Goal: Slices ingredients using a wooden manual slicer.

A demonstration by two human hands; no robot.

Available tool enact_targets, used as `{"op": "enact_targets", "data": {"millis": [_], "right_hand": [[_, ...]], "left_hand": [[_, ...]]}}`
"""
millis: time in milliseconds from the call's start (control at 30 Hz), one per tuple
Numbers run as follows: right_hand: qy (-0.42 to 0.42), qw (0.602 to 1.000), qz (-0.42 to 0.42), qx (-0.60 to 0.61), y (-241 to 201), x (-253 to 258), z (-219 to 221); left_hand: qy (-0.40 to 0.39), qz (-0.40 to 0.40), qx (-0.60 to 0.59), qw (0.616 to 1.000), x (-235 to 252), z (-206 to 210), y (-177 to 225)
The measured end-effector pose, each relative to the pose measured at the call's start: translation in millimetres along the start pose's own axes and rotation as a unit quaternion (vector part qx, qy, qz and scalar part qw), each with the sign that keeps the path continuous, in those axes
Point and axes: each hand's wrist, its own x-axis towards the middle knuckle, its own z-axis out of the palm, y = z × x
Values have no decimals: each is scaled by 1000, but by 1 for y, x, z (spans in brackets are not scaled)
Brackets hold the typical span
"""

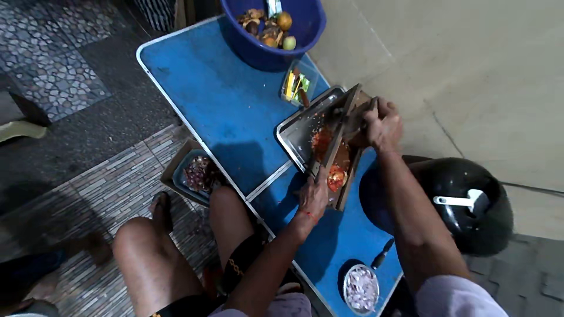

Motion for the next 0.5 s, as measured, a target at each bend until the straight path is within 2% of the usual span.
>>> {"op": "enact_targets", "data": {"millis": [67,100,200,267,367,500], "right_hand": [[-16,999,29,13,-34,-2,-13],[-17,1000,23,12,-33,3,-13],[4,999,-33,2,20,10,7],[20,998,-49,-15,42,-13,18],[34,998,-44,-29,48,-40,25],[10,1000,-24,-5,23,2,11]], "left_hand": [[-7,-6,1,1000,0,-4,2],[-8,-8,0,1000,0,-7,3],[-7,-8,4,1000,0,-6,0],[-9,-8,6,1000,2,-3,-1],[-8,-3,3,1000,1,-3,-2],[-6,-6,-6,1000,-2,-5,0]]}}
